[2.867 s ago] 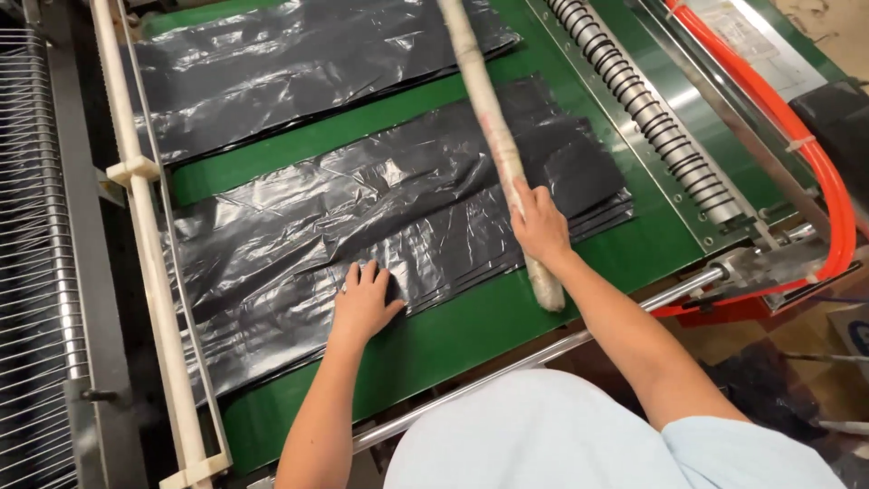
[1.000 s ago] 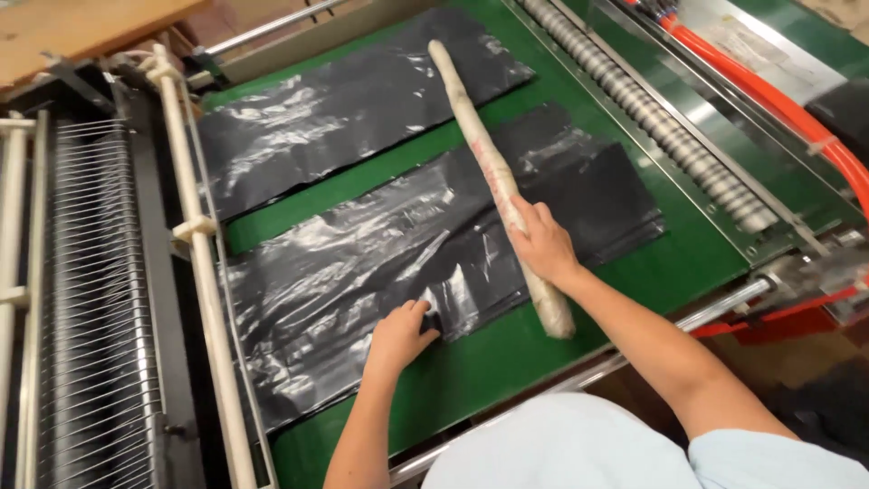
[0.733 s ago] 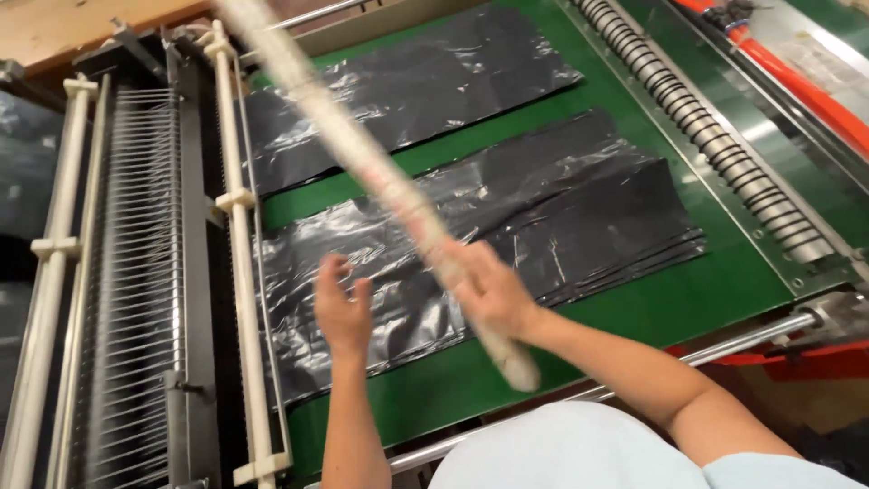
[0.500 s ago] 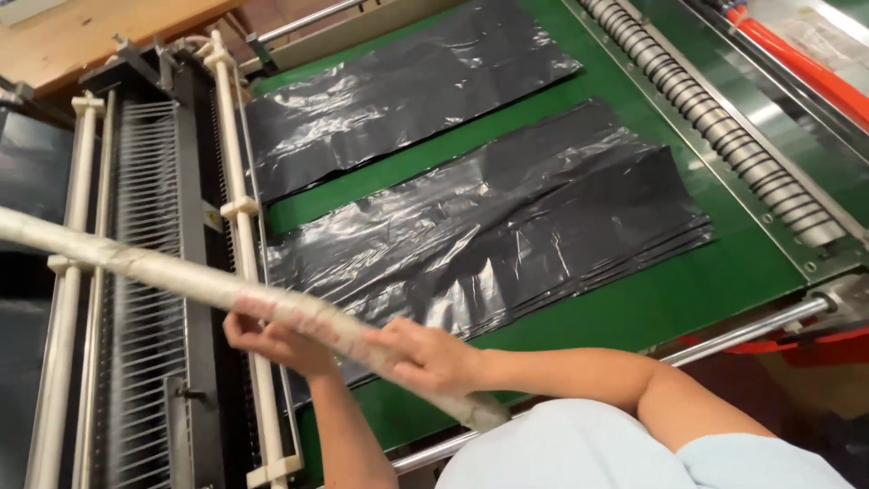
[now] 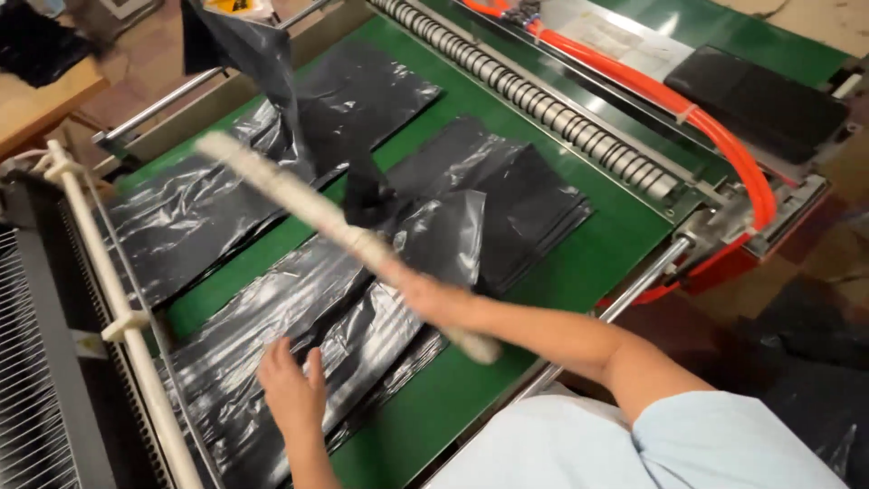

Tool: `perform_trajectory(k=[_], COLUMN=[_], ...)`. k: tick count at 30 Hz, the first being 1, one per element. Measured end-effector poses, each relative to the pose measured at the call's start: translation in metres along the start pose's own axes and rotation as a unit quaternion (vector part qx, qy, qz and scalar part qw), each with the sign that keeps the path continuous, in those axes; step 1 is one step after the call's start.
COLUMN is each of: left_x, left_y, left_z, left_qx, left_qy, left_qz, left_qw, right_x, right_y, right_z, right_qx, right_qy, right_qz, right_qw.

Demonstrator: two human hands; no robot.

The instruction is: Using a long plastic tube to flatten and smooth black plastic bags on a conveyor belt as they are produced by a machine.

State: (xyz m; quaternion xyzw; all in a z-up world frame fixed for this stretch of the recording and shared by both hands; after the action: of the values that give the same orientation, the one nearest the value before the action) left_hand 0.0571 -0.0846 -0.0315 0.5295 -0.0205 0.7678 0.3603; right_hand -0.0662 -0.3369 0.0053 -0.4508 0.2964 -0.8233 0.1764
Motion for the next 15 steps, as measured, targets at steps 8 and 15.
perform_trajectory(k=[8,15], left_x=[-0.085,-0.098], left_y=[0.016,0.030], left_z=[-0.034,-0.049], left_qx=[0.026,-0.048], left_qy=[-0.313,-0.313], left_qz=[0.062,0.100], left_qw=[0.947,0.943], right_x=[0.065,0.063], right_y=[0.157,0.171], right_z=[-0.010,-0.022], right_qx=[-0.161,-0.274], right_qy=[0.026,0.025], right_qz=[-0.164,-0.073], right_qw=[0.973,0.959])
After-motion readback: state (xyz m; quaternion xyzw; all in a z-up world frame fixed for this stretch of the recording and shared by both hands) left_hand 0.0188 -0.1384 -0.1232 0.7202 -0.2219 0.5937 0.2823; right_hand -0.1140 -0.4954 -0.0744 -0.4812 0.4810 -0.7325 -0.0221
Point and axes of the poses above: each hand's wrist, its own z-axis towards the middle knuckle, its own x-axis out of the back of the hand, y = z × x, the point moved 9 cm from there along z, towards the middle knuckle, and after that the axes turned 7 degrees about y, right-handed, at the moved point
